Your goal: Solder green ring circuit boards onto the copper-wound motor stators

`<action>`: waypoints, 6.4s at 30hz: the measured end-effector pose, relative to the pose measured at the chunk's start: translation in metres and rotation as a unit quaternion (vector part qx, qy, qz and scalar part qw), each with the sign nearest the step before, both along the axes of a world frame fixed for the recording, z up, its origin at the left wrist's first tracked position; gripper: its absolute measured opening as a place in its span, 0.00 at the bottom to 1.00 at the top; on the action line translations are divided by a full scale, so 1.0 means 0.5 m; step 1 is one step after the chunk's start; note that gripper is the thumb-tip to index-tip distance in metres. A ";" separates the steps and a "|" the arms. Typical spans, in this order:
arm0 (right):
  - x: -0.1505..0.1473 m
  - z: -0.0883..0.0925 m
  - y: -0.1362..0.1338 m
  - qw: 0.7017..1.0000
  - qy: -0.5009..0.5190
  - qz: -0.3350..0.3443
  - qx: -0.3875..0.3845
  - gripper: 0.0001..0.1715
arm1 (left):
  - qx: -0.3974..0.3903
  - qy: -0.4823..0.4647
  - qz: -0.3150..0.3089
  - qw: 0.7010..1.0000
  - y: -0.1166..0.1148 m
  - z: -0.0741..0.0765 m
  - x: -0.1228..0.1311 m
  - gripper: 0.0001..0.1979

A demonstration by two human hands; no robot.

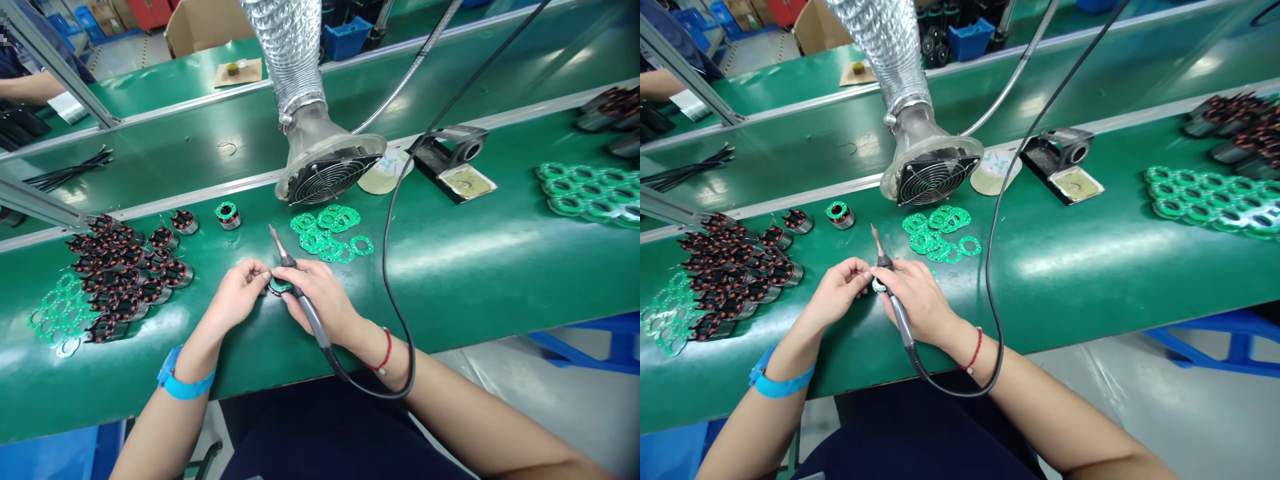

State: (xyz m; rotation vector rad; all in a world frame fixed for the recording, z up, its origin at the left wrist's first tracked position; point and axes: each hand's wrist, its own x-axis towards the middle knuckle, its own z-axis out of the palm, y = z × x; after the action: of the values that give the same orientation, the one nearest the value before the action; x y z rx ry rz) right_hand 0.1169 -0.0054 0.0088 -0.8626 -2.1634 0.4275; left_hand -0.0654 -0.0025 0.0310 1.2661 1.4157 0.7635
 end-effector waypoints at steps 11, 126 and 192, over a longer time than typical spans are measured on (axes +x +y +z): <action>-0.014 -0.004 -0.001 0.992 0.031 -0.089 -0.080 0.30 | 0.074 0.119 0.051 0.989 -0.001 -0.006 0.015 0.07; 0.123 0.012 0.043 0.957 0.171 -0.233 -0.029 0.24 | 0.157 0.534 0.026 0.830 0.206 0.019 -0.061 0.32; 0.093 0.000 0.021 0.981 -0.127 -0.037 -0.142 0.28 | 0.220 0.345 -0.282 0.868 0.012 0.046 -0.009 0.20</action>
State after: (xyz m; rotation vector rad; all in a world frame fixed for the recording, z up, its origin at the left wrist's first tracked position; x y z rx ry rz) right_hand 0.1636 0.0052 0.0086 -1.2080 -2.3278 0.6276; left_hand -0.0701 0.0037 0.0542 2.3469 1.3069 0.2141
